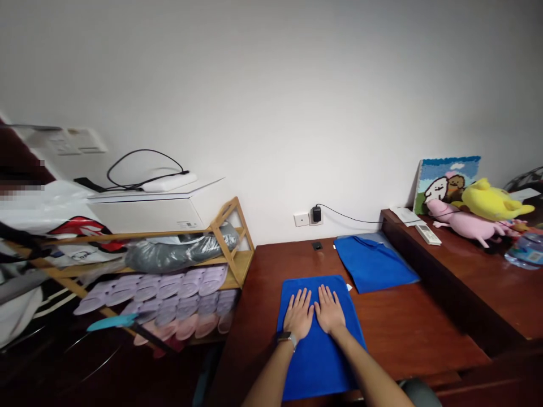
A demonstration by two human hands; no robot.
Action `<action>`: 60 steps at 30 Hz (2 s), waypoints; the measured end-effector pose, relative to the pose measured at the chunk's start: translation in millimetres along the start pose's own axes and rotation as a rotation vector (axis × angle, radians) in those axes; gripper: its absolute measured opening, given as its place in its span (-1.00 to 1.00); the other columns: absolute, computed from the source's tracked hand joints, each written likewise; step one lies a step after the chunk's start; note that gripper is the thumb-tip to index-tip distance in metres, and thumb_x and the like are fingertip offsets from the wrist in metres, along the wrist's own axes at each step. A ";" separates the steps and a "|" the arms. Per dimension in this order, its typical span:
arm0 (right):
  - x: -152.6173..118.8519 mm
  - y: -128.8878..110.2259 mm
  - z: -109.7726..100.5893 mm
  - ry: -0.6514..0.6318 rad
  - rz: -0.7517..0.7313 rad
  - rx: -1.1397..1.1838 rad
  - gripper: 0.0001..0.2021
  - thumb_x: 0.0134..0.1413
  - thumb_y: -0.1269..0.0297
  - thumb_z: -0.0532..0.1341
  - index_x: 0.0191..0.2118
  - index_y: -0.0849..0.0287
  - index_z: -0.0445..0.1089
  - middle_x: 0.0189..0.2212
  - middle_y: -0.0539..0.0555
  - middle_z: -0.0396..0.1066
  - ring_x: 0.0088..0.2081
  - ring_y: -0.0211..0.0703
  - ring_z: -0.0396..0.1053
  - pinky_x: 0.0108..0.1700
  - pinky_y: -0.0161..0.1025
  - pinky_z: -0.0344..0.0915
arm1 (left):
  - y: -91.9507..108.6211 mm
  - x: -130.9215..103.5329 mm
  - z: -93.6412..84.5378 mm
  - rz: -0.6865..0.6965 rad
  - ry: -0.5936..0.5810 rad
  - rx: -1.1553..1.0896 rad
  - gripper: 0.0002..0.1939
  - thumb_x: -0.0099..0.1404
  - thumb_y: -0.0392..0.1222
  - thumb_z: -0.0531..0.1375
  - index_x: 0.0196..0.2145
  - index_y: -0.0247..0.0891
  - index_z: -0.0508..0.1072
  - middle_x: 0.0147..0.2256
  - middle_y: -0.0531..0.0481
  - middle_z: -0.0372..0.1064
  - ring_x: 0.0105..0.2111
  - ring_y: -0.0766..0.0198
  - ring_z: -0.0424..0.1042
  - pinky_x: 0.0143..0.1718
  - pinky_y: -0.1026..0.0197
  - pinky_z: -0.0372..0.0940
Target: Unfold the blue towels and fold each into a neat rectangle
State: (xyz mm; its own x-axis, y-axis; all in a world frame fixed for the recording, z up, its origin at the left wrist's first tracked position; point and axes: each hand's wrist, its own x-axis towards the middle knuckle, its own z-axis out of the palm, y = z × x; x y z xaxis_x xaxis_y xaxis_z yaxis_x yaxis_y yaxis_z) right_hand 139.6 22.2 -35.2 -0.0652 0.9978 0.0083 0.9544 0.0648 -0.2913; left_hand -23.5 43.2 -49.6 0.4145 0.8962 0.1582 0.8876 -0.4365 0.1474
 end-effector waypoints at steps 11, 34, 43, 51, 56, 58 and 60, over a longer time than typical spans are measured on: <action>-11.2 71.5 -17.4 0.029 0.273 0.009 -0.30 0.50 0.08 -0.20 0.59 0.34 -0.08 0.59 0.17 -0.16 0.60 -0.01 -0.24 0.58 0.05 -0.23 | -90.6 -28.5 -11.6 -0.248 -0.035 0.061 -0.34 0.59 -0.10 -0.19 0.52 -0.29 0.16 0.52 -0.18 0.03 0.53 0.00 0.02 0.53 -0.20 0.00; 38.9 -9.5 -2.5 0.002 -0.050 0.102 -0.35 0.46 0.19 -0.12 0.57 0.17 0.05 0.56 0.08 -0.10 0.59 0.04 -0.18 0.58 0.16 -0.18 | -15.2 47.6 21.4 -0.060 0.009 0.048 -0.33 0.52 -0.18 -0.11 0.52 -0.31 0.16 0.52 -0.21 0.04 0.53 0.00 0.02 0.53 -0.20 0.02; 36.1 15.3 -9.0 -0.045 -0.032 0.036 -0.34 0.49 0.15 -0.17 0.59 0.18 -0.04 0.59 0.08 -0.15 0.60 -0.06 -0.23 0.59 0.06 -0.28 | -40.9 42.6 8.3 -0.022 0.000 0.065 -0.35 0.55 -0.15 -0.13 0.52 -0.22 0.18 0.50 -0.18 0.12 0.52 0.00 0.07 0.50 -0.20 0.04; 32.5 76.3 -53.1 -0.007 0.236 0.065 -0.31 0.49 0.11 -0.16 0.57 0.36 0.00 0.56 0.23 -0.06 0.58 0.01 -0.12 0.55 0.04 -0.05 | -138.6 12.9 -45.7 -0.247 -0.088 0.142 -0.34 0.56 -0.10 -0.18 0.48 -0.33 0.25 0.50 -0.21 0.10 0.51 -0.01 0.10 0.51 -0.18 0.03; 25.4 61.0 -69.3 0.111 0.187 0.152 -0.31 0.49 0.13 -0.19 0.55 0.40 0.06 0.55 0.22 0.01 0.56 -0.01 -0.04 0.55 -0.05 -0.05 | -112.5 18.8 -58.5 -0.177 0.026 0.086 -0.36 0.58 -0.08 -0.15 0.45 -0.34 0.31 0.47 -0.26 0.16 0.49 -0.05 0.14 0.48 -0.20 0.09; 5.2 65.9 -64.4 0.150 0.189 0.159 -0.32 0.49 0.14 -0.21 0.54 0.37 0.11 0.54 0.20 0.06 0.55 -0.02 0.00 0.55 -0.06 -0.03 | -98.5 6.9 -56.0 -0.164 0.057 0.030 -0.37 0.60 -0.03 -0.15 0.47 -0.27 0.28 0.48 -0.23 0.15 0.49 -0.02 0.13 0.48 -0.18 0.10; -24.3 75.4 -52.5 0.159 0.214 0.139 -0.32 0.50 0.14 -0.23 0.54 0.32 0.12 0.54 0.18 0.06 0.55 0.00 0.01 0.55 -0.01 -0.05 | -83.0 -16.9 -45.3 -0.134 0.052 -0.028 -0.37 0.61 0.03 -0.15 0.50 -0.17 0.24 0.50 -0.15 0.12 0.50 0.03 0.11 0.49 -0.13 0.10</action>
State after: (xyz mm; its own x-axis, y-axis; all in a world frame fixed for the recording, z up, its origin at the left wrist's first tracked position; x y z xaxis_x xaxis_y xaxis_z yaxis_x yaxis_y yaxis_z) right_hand 228.4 3.4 -7.1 0.1897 0.9786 0.0795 0.8919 -0.1379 -0.4307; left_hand -113.3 60.7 -20.3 0.2814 0.9416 0.1852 0.9279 -0.3162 0.1977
